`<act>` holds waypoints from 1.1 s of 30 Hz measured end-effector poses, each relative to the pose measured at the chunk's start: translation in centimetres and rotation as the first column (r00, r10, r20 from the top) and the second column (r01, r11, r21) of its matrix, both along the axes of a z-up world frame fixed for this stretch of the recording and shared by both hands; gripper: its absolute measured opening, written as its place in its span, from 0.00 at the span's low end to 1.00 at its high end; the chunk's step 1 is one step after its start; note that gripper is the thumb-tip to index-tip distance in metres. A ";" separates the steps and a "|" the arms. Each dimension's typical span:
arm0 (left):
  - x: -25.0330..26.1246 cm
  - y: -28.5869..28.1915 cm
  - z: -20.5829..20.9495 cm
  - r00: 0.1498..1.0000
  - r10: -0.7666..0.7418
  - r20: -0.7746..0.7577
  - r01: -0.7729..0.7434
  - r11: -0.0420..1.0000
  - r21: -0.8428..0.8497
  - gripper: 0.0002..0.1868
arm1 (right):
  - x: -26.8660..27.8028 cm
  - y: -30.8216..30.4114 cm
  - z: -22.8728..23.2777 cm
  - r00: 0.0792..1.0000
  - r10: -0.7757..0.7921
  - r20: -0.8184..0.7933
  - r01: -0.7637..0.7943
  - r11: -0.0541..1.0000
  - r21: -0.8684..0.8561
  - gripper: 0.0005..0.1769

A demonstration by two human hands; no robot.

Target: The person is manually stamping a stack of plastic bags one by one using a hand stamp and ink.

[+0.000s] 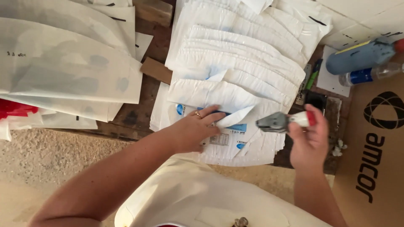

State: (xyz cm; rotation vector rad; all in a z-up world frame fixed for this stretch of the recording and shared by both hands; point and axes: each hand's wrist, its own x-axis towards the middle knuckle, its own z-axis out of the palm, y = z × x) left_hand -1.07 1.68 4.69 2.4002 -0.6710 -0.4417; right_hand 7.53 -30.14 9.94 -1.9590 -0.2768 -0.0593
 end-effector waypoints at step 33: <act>4.6 -1.1 5.1 0.900 0.414 0.139 -0.421 0.906 0.030 0.14 | 12.3 -14.3 -3.5 0.953 0.025 0.303 0.139 0.851 -0.507 0.25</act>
